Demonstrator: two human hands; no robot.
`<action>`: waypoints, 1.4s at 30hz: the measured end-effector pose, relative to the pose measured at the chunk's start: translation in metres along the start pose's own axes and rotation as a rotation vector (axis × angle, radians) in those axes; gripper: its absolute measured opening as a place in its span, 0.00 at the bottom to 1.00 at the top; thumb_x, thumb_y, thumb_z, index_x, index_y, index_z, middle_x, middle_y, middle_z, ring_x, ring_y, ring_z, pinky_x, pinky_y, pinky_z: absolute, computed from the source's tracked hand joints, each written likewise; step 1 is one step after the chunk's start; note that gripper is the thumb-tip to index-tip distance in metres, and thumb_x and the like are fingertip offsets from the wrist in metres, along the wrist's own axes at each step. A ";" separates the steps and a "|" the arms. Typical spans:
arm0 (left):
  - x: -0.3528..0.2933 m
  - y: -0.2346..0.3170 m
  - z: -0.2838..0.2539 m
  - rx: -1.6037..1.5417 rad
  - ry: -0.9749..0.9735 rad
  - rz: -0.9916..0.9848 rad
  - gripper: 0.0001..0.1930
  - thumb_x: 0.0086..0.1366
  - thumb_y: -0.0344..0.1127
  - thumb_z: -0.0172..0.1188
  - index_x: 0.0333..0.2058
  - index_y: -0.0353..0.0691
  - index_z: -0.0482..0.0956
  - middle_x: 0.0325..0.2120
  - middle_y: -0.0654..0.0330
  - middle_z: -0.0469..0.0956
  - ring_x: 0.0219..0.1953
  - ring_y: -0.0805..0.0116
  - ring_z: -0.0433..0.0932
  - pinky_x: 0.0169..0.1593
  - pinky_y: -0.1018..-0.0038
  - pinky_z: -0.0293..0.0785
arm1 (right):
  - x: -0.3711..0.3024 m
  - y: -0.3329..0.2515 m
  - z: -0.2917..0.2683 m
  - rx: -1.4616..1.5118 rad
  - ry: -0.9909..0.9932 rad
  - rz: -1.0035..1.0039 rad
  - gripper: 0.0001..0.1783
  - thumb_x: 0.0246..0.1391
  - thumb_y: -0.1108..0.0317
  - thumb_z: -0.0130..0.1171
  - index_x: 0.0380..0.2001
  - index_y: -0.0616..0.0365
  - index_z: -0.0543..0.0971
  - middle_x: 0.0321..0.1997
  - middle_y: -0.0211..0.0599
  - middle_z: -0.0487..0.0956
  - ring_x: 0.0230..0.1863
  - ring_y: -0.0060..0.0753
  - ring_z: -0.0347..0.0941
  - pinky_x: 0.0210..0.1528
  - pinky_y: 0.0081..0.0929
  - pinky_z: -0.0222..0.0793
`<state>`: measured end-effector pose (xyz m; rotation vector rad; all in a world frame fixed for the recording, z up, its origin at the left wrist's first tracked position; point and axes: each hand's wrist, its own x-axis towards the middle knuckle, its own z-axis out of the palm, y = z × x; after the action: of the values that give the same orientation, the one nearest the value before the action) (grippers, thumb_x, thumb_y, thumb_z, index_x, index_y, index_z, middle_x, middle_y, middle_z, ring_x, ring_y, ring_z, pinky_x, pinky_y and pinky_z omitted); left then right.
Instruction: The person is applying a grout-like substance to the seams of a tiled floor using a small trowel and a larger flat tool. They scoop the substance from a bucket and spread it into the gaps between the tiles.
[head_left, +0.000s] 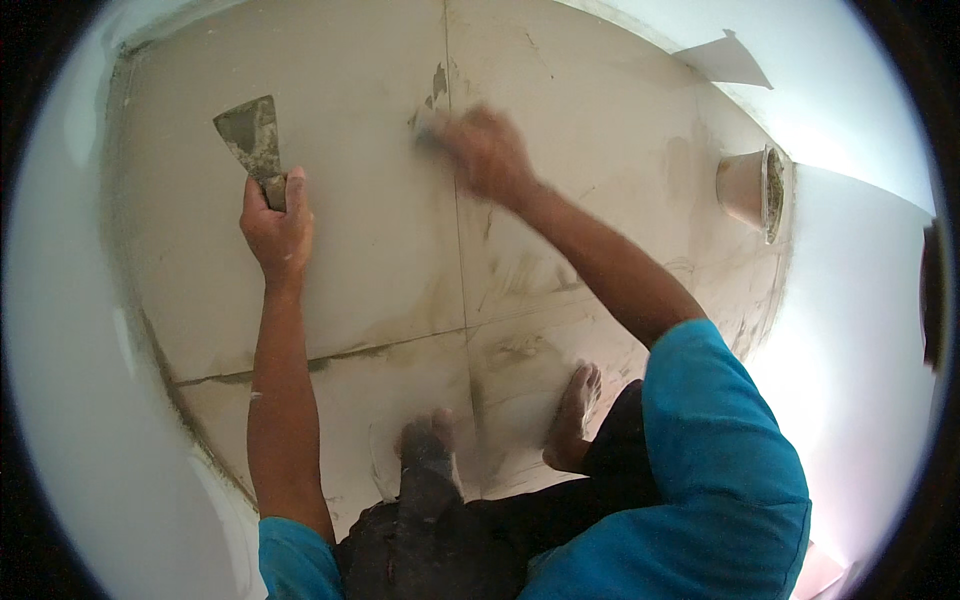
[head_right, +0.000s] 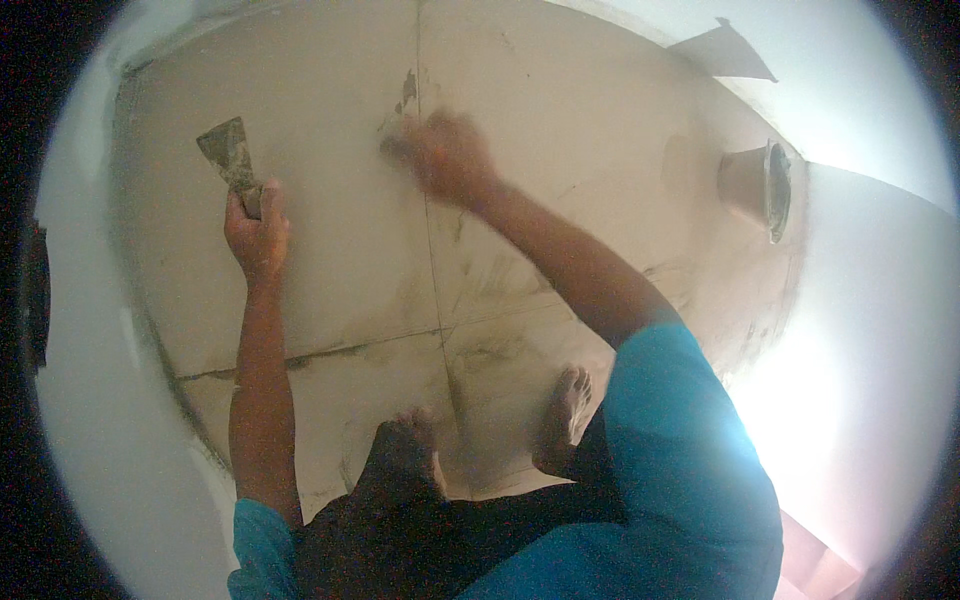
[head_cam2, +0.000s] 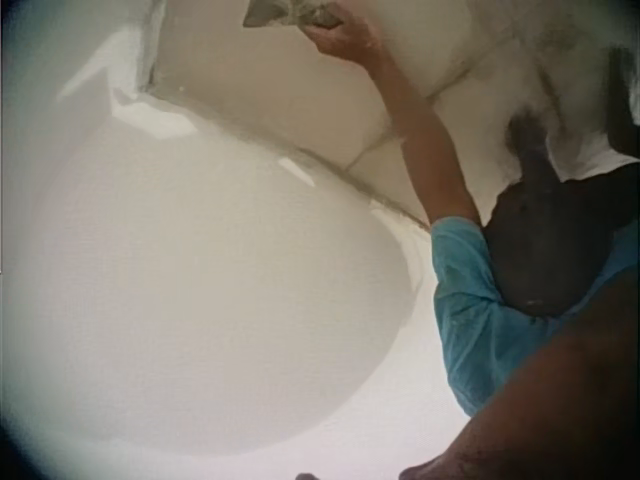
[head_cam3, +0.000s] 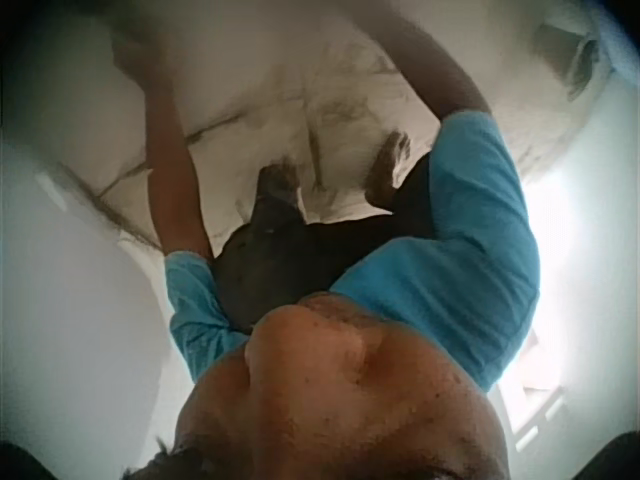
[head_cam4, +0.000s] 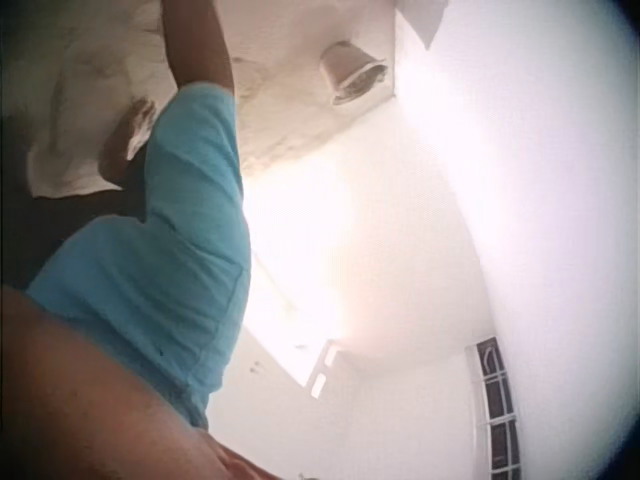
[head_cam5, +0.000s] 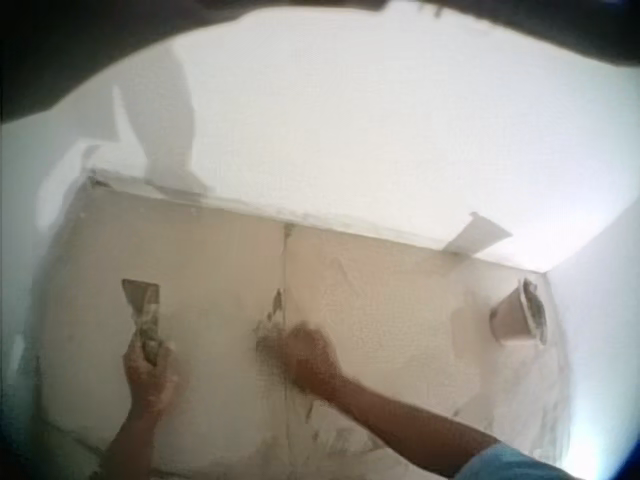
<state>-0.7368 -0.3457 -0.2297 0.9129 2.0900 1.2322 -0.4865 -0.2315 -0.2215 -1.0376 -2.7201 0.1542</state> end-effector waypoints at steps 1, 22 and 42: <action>-0.001 0.001 0.001 0.013 0.005 0.018 0.14 0.62 0.42 0.59 0.33 0.37 0.71 0.21 0.63 0.72 0.22 0.73 0.69 0.29 0.73 0.69 | -0.013 -0.016 -0.009 0.146 -0.072 -0.030 0.16 0.51 0.64 0.56 0.45 0.41 0.76 0.38 0.36 0.78 0.43 0.43 0.72 0.43 0.43 0.68; -0.005 -0.012 -0.004 -0.053 -0.026 0.138 0.13 0.63 0.42 0.59 0.34 0.37 0.72 0.18 0.66 0.72 0.19 0.78 0.68 0.26 0.79 0.68 | 0.028 0.020 -0.018 0.103 -0.113 -0.092 0.21 0.48 0.62 0.58 0.48 0.33 0.77 0.39 0.36 0.78 0.43 0.44 0.73 0.48 0.40 0.70; 0.001 -0.019 0.002 0.113 0.022 0.320 0.15 0.64 0.45 0.58 0.34 0.38 0.72 0.19 0.65 0.72 0.19 0.76 0.69 0.26 0.78 0.68 | 0.059 0.061 -0.034 -0.026 0.054 0.134 0.15 0.49 0.69 0.58 0.43 0.47 0.79 0.37 0.37 0.79 0.39 0.38 0.75 0.42 0.35 0.72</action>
<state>-0.7417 -0.3503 -0.2477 1.3312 2.1055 1.2925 -0.4814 -0.1459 -0.1896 -1.2135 -2.6111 0.1118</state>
